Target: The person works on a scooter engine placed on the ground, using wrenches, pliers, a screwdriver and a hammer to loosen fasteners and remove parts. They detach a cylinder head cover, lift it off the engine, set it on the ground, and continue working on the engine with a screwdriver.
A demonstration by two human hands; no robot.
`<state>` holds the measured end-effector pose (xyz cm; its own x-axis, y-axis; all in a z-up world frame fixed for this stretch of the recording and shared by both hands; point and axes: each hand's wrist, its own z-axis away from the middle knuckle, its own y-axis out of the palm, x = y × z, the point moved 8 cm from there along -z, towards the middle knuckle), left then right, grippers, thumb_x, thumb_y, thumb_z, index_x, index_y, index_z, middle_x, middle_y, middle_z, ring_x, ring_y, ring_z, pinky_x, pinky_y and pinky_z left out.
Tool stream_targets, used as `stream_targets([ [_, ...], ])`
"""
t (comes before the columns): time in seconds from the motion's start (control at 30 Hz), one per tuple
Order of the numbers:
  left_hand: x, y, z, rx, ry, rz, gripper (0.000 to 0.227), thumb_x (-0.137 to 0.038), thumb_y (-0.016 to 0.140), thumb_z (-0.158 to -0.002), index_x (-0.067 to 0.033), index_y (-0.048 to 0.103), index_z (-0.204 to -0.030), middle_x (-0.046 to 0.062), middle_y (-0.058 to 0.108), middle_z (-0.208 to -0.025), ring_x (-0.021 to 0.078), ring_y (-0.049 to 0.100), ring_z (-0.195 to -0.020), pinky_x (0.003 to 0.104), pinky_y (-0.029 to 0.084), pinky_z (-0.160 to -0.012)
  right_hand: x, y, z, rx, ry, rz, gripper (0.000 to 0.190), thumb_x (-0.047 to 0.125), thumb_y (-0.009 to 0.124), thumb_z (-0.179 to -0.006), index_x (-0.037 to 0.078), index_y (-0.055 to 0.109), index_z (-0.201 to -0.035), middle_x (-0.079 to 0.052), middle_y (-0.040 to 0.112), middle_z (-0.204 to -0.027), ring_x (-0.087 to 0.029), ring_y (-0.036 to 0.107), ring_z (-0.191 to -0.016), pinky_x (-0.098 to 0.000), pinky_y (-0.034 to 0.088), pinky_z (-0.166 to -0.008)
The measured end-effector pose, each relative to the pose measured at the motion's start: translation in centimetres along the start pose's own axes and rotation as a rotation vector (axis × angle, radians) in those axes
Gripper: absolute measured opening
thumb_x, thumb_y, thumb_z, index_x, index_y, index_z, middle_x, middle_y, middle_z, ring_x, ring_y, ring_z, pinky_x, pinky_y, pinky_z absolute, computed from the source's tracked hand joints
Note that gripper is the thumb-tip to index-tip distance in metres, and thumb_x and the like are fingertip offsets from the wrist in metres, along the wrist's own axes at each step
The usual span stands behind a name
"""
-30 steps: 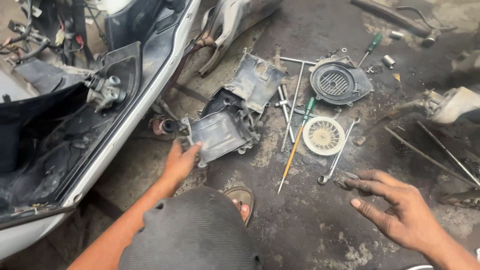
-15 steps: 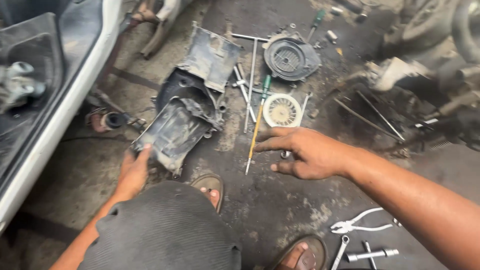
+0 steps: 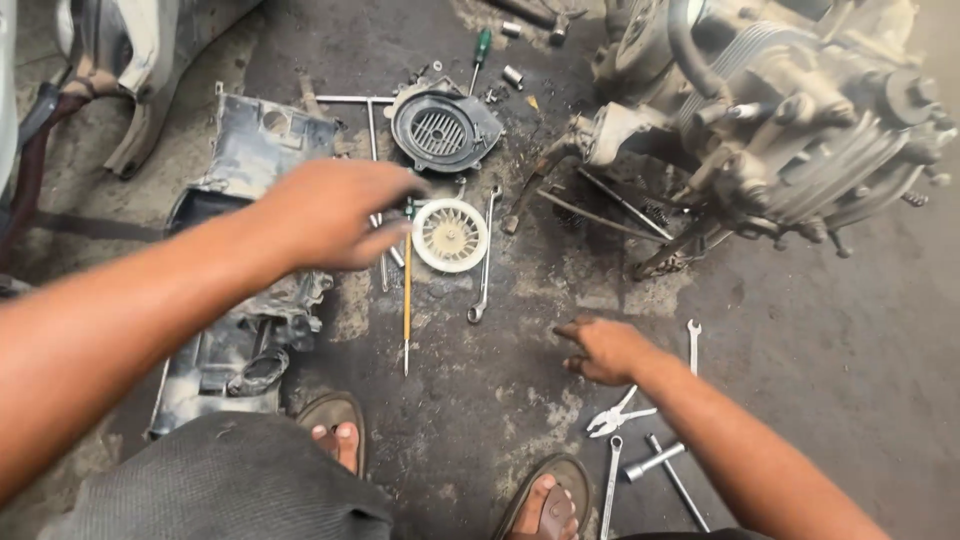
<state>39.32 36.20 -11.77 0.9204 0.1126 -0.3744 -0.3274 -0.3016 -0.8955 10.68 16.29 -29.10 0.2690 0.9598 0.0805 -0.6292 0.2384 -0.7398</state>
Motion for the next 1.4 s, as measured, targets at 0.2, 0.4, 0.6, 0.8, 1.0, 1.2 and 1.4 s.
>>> stream_targets([
  [0.2,0.5,9.2,-8.5,0.919,-0.022,-0.492,0.045,-0.039,0.072,-0.091,-0.0146,0.065,-0.128,0.009,0.071,-0.12,0.0295,0.068,-0.113,0.044,0.055,-0.1,3.3,3.1,-2.2,0.023,-0.048,-0.12,0.065,0.041,0.066,-0.093,0.022,0.045,-0.151,-0.015,0.051,-0.148,-0.037,0.053,-0.132,-0.0486,0.045,-0.111],
  [0.4,5.8,16.0,-7.7,0.757,-0.169,-0.33,0.036,-0.023,0.071,-0.088,-0.0104,0.068,-0.122,0.015,0.072,-0.118,0.0327,0.069,-0.109,0.044,0.056,-0.095,4.1,4.3,-2.4,-0.006,-0.126,-0.267,0.064,0.035,0.067,-0.092,0.017,0.046,-0.149,-0.017,0.047,-0.151,-0.039,0.05,-0.134,-0.0493,0.043,-0.111],
  [0.6,12.3,19.8,-3.1,0.919,-0.335,-0.351,0.03,-0.019,0.069,-0.087,-0.0102,0.076,-0.115,0.013,0.073,-0.124,0.0296,0.071,-0.115,0.042,0.057,-0.099,0.1,6.6,-2.7,-0.005,-0.057,-0.303,0.061,0.036,0.066,-0.092,0.014,0.047,-0.146,-0.015,0.054,-0.146,-0.037,0.052,-0.132,-0.0468,0.044,-0.11],
  [0.8,17.7,21.9,-1.6,0.794,-0.805,-0.133,0.04,-0.027,0.074,-0.089,-0.0076,0.072,-0.124,0.016,0.068,-0.132,0.0328,0.066,-0.121,0.044,0.054,-0.104,-0.1,7.5,-3.5,0.015,0.016,-0.338,0.06,0.037,0.063,-0.095,0.012,0.045,-0.147,-0.016,0.053,-0.145,-0.036,0.053,-0.133,-0.0471,0.043,-0.111],
  [1.0,17.6,22.3,-1.5,0.625,-1.114,0.05,0.051,-0.039,0.076,-0.09,-0.0061,0.067,-0.128,0.016,0.07,-0.13,0.0288,0.07,-0.117,0.042,0.057,-0.101,1.1,7.2,-3.9,0.037,-0.002,-0.454,0.057,0.035,0.061,-0.095,0.017,0.047,-0.147,-0.015,0.054,-0.145,-0.036,0.053,-0.134,-0.0467,0.042,-0.113],
  [1.2,18.6,21.5,-2.1,0.539,-1.186,0.114,0.05,-0.036,0.075,-0.091,-0.0045,0.064,-0.129,0.017,0.071,-0.127,0.0291,0.07,-0.117,0.041,0.056,-0.102,1.4,6.8,-4.4,0.067,-0.015,-0.407,0.058,0.037,0.061,-0.096,0.019,0.045,-0.148,-0.014,0.051,-0.148,-0.036,0.049,-0.136,-0.0464,0.042,-0.112],
  [1.4,19.3,20.0,-3.0,0.406,-1.26,0.219,0.053,-0.04,0.069,-0.092,-0.0048,0.061,-0.131,0.017,0.066,-0.133,0.0309,0.065,-0.123,0.043,0.051,-0.107,1.6,5.4,-3.5,0.029,-0.025,-0.455,0.058,0.034,0.061,-0.094,0.017,0.045,-0.147,-0.011,0.054,-0.148,-0.035,0.054,-0.133,-0.0457,0.044,-0.111],
])
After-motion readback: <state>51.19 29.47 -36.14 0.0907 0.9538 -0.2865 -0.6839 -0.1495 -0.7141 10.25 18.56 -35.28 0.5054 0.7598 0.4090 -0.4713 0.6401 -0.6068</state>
